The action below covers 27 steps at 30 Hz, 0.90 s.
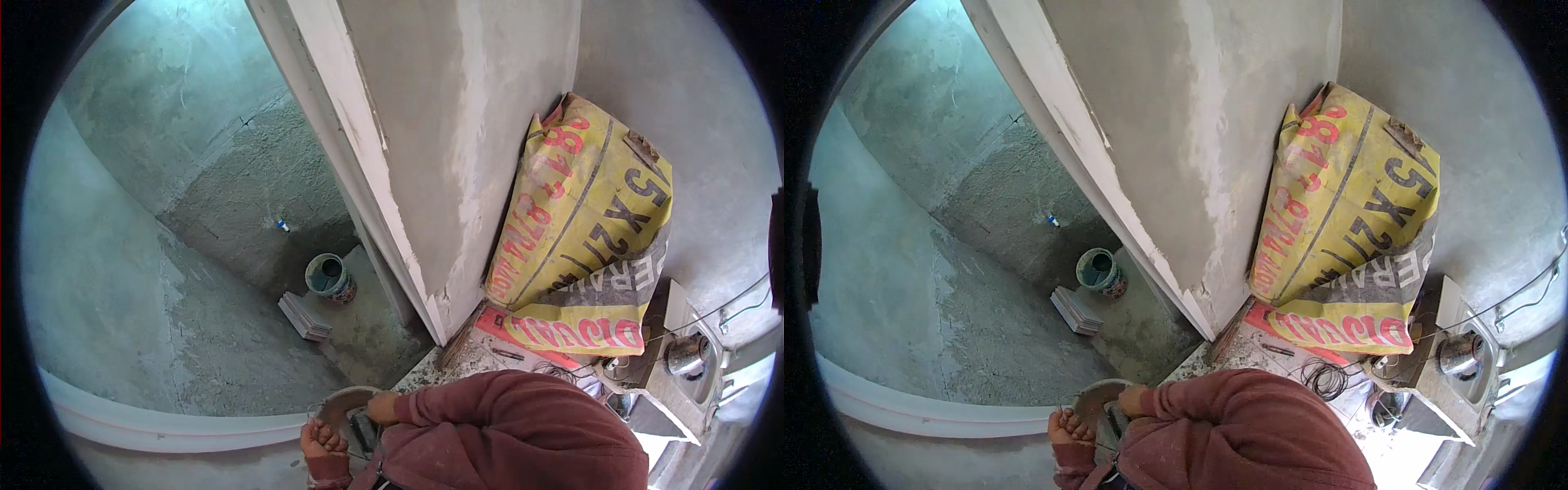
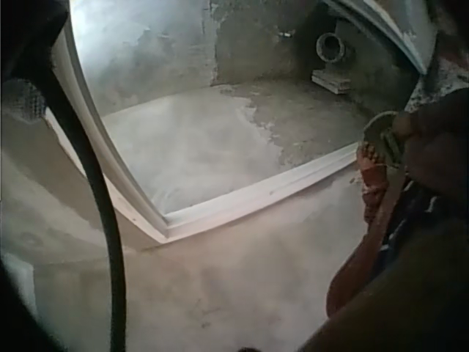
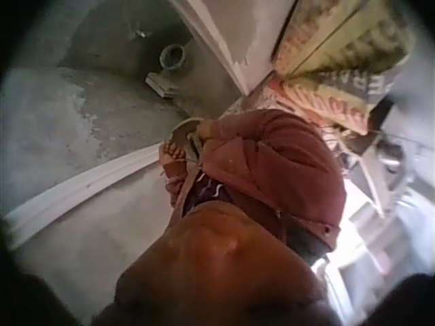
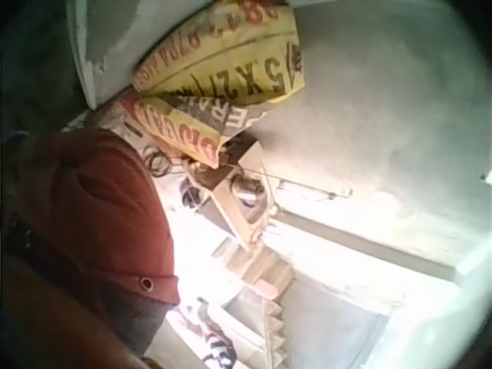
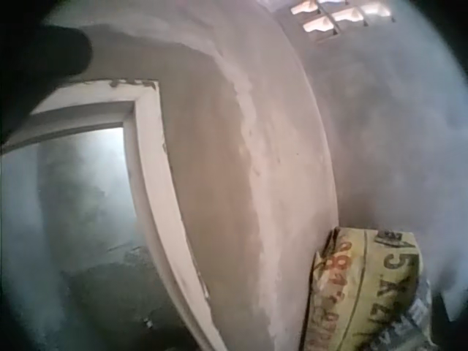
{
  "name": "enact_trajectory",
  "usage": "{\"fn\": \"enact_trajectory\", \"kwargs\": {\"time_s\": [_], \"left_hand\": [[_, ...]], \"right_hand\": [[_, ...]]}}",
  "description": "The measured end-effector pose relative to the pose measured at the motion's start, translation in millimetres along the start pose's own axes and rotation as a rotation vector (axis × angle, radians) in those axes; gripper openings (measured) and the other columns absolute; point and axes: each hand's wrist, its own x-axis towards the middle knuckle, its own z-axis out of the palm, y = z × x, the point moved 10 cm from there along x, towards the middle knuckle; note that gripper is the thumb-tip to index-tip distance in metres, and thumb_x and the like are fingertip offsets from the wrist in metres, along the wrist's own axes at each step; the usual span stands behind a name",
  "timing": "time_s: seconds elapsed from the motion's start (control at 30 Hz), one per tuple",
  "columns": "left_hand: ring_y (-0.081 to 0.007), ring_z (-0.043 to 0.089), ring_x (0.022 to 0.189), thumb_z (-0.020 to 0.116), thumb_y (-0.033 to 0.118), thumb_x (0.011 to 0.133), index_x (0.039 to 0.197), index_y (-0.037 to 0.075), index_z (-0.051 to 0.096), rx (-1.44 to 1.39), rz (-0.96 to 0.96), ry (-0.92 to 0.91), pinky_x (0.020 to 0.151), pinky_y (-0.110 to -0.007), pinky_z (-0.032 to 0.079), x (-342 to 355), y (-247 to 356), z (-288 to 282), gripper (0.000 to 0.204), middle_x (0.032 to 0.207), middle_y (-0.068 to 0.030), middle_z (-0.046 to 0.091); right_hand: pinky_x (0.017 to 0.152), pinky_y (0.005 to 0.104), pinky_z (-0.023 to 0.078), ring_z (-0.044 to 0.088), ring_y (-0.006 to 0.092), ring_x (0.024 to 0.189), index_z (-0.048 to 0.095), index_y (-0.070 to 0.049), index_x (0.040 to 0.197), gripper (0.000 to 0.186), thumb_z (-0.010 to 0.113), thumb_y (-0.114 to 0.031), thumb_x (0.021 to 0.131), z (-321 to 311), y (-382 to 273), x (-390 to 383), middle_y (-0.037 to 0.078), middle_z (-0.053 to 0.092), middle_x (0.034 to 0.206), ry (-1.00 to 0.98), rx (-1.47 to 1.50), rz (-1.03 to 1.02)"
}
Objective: Applying and smoothing plaster or mortar along the edge of a door frame using a small hand tool.
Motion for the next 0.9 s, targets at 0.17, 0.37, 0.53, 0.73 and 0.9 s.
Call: {"fn": "enact_trajectory", "kwargs": {"time_s": [0.17, 0.37, 0.53, 0.73, 0.9], "left_hand": [[-0.0067, 0.022, 0.035, 0.049, 0.032, 0.083, 0.068, 0.014, 0.044, 0.042, 0.053, 0.008, 0.034, -0.023, 0.018, -7.1, 10.2, -3.6, 0.023, 0.047, 0.0068, 0.028], [-0.0071, 0.022, 0.036, 0.050, 0.032, 0.081, 0.071, 0.014, 0.044, -0.035, 0.040, -0.032, 0.035, -0.023, 0.018, -5.7, 14.6, 1.1, 0.022, 0.047, 0.0059, 0.028], [-0.0067, 0.022, 0.036, 0.051, 0.032, 0.081, 0.071, 0.014, 0.045, 0.001, 0.027, -0.030, 0.035, -0.023, 0.018, -2.8, 10.5, 7.1, 0.022, 0.048, 0.0062, 0.028], [-0.0075, 0.021, 0.034, 0.050, 0.035, 0.082, 0.063, 0.016, 0.042, 0.078, 0.033, 0.031, 0.033, -0.023, 0.019, -3.6, -0.1, -6.4, 0.028, 0.044, 0.0069, 0.025], [-0.0078, 0.021, 0.033, 0.051, 0.033, 0.080, 0.062, 0.017, 0.043, 0.040, 0.012, 0.080, 0.033, -0.024, 0.018, 6.6, -5.6, -19.3, 0.026, 0.044, 0.0070, 0.025]], "right_hand": [[0.066, 0.0439, 0.048, 0.061, 0.0332, 0.075, 0.064, -0.002, 0.077, 0.020, 0.056, -0.017, 0.065, -31.2, -10.8, -4.7, 0.016, 0.063, 0.075, 0.122, -0.013, 0.077], [0.062, 0.0435, 0.048, 0.061, 0.0328, 0.070, 0.065, -0.007, 0.078, 0.016, 0.055, -0.015, 0.068, -106.7, -27.9, -69.3, 0.016, 0.061, 0.070, 0.250, 0.093, 0.032], [0.059, 0.0442, 0.045, 0.058, 0.0352, 0.071, 0.058, -0.007, 0.088, 0.021, 0.054, -0.019, 0.072, -153.0, 16.7, -142.9, 0.018, 0.058, 0.073, 0.370, 0.052, 0.343], [0.063, 0.0425, 0.047, 0.056, 0.0388, 0.072, 0.040, -0.007, 0.118, 0.042, 0.049, -0.001, 0.078, -289.6, 7.6, -301.4, 0.023, 0.056, 0.086, 1.443, 0.126, 0.251], [0.064, 0.0390, 0.046, 0.055, 0.0366, 0.076, 0.036, -0.008, 0.126, 0.053, 0.047, 0.004, 0.076, -336.8, -8.0, -322.1, 0.022, 0.055, 0.092, 1.626, -0.139, 0.191]]}}
